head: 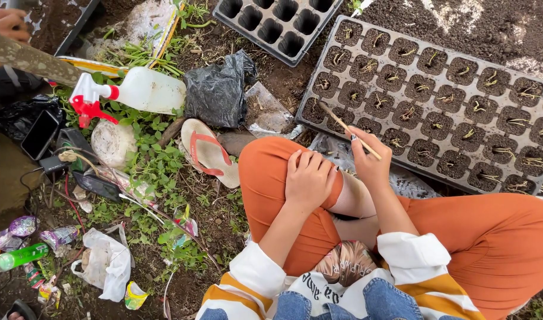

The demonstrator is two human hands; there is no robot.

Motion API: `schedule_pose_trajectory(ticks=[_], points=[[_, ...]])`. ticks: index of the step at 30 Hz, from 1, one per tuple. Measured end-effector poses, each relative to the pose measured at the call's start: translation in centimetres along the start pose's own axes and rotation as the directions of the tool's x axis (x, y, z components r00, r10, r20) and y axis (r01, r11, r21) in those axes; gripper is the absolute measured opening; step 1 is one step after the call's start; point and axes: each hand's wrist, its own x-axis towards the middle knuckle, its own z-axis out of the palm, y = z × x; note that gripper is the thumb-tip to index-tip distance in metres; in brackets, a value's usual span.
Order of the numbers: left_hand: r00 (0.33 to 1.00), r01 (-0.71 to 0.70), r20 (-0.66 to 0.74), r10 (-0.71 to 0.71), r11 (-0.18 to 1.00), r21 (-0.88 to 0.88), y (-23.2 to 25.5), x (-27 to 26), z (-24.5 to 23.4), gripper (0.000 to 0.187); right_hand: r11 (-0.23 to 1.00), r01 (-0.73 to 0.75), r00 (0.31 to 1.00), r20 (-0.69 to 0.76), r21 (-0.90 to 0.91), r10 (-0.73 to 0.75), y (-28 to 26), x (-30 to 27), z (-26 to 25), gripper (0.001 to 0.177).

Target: The person sits cross-legged on the ground and uses a small wooden stick to plant seeds into the cells of a seedling tray. They carefully place seeds into the soil and cover them, working methodically across the tray.

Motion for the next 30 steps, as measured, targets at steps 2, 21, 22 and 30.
schedule_pose_trajectory(ticks=[2,21,22,30], points=[[1.0,-0.003,-0.004,0.003,1.0,0.003,0.0,0.0,0.0,0.026,1.0,-0.005,1.0,0.012,-0.007,0.005,0.2,0.3,0.2,0.03],[1.0,0.008,0.005,-0.007,1.0,-0.006,0.0,-0.2,0.2,0.027,0.999,0.004,1.0,0.025,0.037,-0.005,0.9,-0.5,0.5,0.031],[1.0,0.007,0.006,-0.007,1.0,-0.007,-0.1,-0.3,0.1,0.027,0.999,0.003,1.0,0.025,0.036,-0.004,0.8,-0.6,0.5,0.031],[1.0,-0.006,-0.002,0.006,1.0,-0.001,-0.1,-0.3,0.4,0.026,0.999,-0.025,1.0,0.002,0.037,0.025,0.1,-0.8,-1.0,0.028]])
